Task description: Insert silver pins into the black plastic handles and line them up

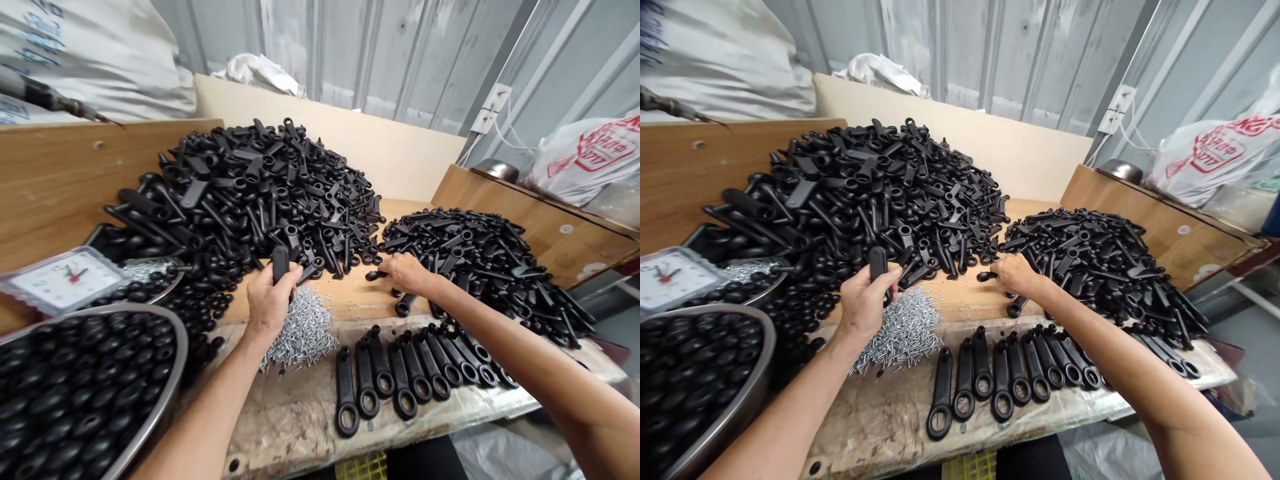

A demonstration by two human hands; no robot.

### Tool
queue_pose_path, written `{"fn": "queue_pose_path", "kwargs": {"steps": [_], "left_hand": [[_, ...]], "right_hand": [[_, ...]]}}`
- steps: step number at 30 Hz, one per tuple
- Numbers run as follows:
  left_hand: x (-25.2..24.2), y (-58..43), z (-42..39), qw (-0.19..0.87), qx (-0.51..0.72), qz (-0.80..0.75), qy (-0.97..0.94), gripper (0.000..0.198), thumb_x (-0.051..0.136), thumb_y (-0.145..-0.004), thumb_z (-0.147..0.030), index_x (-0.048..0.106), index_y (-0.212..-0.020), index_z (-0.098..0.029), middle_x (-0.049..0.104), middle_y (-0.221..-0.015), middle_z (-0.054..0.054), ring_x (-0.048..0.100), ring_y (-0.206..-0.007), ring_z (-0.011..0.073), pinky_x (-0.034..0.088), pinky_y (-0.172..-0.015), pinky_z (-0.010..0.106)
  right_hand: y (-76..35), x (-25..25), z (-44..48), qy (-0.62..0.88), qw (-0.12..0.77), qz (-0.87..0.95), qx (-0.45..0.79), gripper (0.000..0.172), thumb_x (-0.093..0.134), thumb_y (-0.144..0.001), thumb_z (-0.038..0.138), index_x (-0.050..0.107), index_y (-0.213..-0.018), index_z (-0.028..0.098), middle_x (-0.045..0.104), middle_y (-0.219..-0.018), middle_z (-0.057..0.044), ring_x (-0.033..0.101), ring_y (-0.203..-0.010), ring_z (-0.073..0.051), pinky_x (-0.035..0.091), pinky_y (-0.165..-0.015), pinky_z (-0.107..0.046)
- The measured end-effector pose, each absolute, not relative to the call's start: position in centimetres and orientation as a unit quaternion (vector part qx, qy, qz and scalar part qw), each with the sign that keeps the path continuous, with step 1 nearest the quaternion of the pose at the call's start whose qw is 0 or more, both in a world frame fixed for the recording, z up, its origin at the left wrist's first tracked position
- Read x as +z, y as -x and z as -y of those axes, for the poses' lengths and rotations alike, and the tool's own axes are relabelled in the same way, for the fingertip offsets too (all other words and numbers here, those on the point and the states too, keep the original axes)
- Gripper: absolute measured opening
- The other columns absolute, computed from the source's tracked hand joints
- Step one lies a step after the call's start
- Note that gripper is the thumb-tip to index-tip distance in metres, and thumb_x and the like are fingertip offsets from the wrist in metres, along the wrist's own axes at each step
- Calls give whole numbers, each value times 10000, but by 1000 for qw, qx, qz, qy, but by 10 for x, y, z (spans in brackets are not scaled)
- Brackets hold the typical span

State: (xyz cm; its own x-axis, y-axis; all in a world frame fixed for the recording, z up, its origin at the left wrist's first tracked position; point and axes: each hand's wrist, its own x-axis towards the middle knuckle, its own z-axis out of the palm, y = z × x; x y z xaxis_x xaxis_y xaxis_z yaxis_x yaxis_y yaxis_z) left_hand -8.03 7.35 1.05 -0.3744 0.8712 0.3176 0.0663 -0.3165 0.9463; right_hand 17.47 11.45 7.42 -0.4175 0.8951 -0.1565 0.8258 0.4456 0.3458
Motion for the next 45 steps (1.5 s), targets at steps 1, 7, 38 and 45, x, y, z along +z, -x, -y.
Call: {"fn": "queue_pose_path", "kwargs": {"steps": [1,7,38,45], "left_hand": [[10,80,-74,305,661,-500,-469,225,625,-669,-372,609,-738,-159,466,-497,-40,420,-450,84,320,-437,199],[9,80,-73,296,639,-509,-494,241,629,-675,-393,603,-730,-159,465,-509,-38,423,-476,84,329,-461,199],[6,82,-75,324,646,-502,-476,247,635,-689,-406,605,-756,-170,469,-502,-47,434,-456,90,355,-435,209],[7,84,-74,299,637,-510,-494,247,617,-705,-410,598,-721,-164,483,-501,-44,439,-456,87,358,-456,211]], "right_hand": [[-172,80,-114,-508,155,-841,101,305,410,-800,146,630,-1009,177,627,-962,-112,560,-908,-237,388,-730,-292],[-129,87,-99,-424,221,-877,47,272,446,-749,91,677,-876,161,658,-912,-103,600,-856,-217,417,-671,-254],[-186,74,-108,-549,195,-813,11,307,497,-794,440,671,-911,216,651,-922,-87,597,-864,-234,404,-626,-260],[-164,86,-109,-579,41,-813,36,491,362,-832,591,684,-840,220,660,-824,-71,602,-812,-212,373,-601,-241]]}}
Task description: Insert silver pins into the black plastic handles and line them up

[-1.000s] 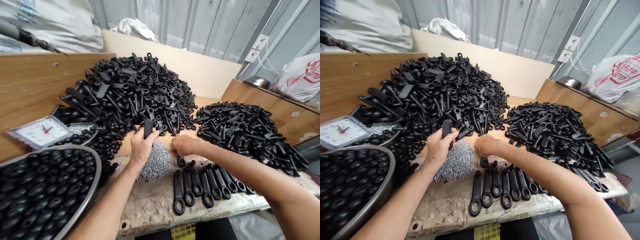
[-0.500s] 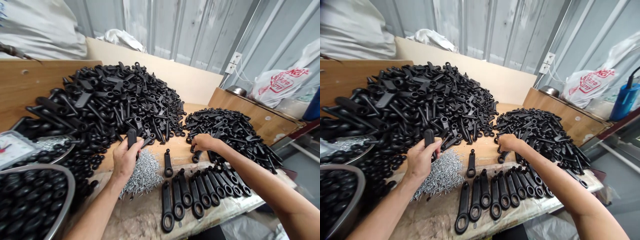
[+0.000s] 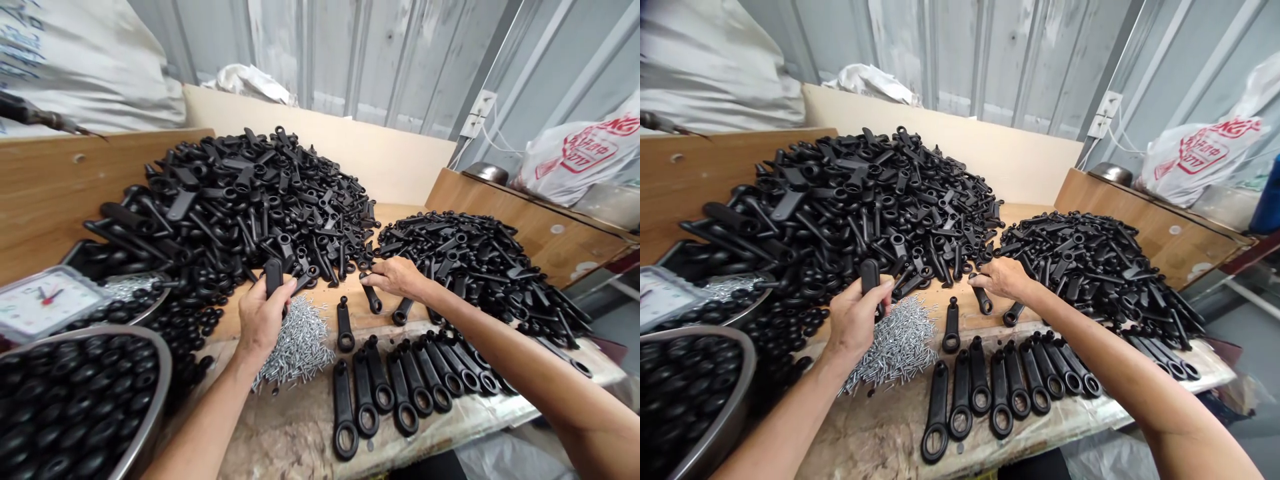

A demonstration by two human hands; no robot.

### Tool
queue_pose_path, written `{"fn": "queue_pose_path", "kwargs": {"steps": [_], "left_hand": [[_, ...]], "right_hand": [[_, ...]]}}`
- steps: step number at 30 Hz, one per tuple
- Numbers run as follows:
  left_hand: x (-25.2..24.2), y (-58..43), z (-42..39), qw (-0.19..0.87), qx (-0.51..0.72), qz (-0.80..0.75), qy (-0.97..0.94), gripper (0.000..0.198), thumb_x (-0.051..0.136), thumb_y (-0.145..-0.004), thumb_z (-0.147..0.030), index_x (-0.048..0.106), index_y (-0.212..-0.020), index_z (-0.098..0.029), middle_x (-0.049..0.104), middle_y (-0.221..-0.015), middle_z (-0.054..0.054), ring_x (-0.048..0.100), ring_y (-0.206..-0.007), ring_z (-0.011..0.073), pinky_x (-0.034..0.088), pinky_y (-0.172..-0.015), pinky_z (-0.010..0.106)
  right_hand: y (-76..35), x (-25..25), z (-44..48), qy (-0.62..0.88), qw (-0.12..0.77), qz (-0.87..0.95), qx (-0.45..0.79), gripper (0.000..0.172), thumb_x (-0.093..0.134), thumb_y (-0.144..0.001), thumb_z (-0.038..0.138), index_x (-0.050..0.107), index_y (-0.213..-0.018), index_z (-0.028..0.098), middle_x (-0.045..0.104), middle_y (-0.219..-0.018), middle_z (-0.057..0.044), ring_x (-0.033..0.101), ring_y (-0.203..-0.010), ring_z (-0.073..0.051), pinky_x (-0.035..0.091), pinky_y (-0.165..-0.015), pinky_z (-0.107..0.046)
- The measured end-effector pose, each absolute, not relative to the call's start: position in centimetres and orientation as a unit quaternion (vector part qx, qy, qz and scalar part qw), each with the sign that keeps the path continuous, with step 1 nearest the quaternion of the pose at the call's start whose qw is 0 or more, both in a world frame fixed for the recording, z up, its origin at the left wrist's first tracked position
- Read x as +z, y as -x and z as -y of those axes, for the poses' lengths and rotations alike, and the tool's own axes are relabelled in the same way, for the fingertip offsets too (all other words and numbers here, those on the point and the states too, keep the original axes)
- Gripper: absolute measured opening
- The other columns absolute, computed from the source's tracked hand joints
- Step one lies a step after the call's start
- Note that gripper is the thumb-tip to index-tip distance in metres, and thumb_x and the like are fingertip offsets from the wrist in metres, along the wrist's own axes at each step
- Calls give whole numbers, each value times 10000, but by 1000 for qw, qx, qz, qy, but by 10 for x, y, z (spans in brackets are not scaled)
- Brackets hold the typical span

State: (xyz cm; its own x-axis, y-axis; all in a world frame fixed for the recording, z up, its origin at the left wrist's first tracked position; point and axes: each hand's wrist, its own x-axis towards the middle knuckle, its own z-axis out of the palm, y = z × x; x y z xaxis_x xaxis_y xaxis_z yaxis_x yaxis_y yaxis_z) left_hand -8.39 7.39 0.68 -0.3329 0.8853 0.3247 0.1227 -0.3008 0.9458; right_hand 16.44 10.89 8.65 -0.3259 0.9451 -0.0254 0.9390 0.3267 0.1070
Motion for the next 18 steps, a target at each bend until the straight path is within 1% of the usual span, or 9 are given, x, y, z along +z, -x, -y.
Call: {"fn": "queue_pose_path", "kwargs": {"steps": [4,8,10,12,14,15,18], "left_hand": [[11,83,-72,311,650,-499,-481,218,619,-700,-383,595,-722,-168,476,-500,-47,432,-455,84,347,-445,205],[14,82,-70,312,653,-495,-481,208,618,-699,-372,596,-720,-167,473,-494,-47,430,-452,83,352,-449,203],[14,83,-70,313,654,-495,-479,210,620,-697,-373,599,-722,-165,473,-493,-47,429,-451,84,354,-450,204],[13,84,-70,318,655,-495,-474,218,624,-693,-379,602,-729,-165,474,-499,-46,429,-452,84,349,-443,205],[13,84,-71,317,653,-497,-475,222,624,-693,-385,603,-731,-167,474,-501,-45,431,-455,85,344,-440,205],[12,84,-71,314,652,-498,-477,222,624,-695,-385,602,-728,-167,475,-501,-45,432,-457,86,344,-442,206],[12,84,-71,307,650,-499,-483,216,620,-698,-380,600,-717,-165,477,-499,-44,431,-458,86,347,-448,208]], "right_hand": [[-150,79,-112,-630,57,-774,20,533,339,-827,594,695,-810,197,666,-861,-107,606,-853,-251,408,-652,-283],[-140,63,-115,-648,101,-755,-12,476,432,-792,547,694,-866,156,656,-927,-153,596,-900,-289,431,-696,-325],[-137,57,-116,-644,113,-756,-18,473,458,-784,534,690,-885,134,651,-933,-172,595,-901,-299,435,-697,-334],[-137,52,-117,-638,117,-761,-23,499,444,-789,561,692,-856,133,654,-914,-167,601,-875,-292,433,-679,-324],[-139,48,-119,-614,94,-783,-34,511,423,-800,579,691,-818,144,660,-870,-140,608,-825,-261,422,-648,-293],[-140,45,-120,-597,68,-798,-51,488,428,-809,562,688,-815,148,662,-837,-122,608,-794,-238,412,-632,-274],[-141,37,-122,-547,-13,-827,-130,315,501,-816,414,677,-857,156,648,-720,-54,588,-694,-161,375,-585,-218]]}}
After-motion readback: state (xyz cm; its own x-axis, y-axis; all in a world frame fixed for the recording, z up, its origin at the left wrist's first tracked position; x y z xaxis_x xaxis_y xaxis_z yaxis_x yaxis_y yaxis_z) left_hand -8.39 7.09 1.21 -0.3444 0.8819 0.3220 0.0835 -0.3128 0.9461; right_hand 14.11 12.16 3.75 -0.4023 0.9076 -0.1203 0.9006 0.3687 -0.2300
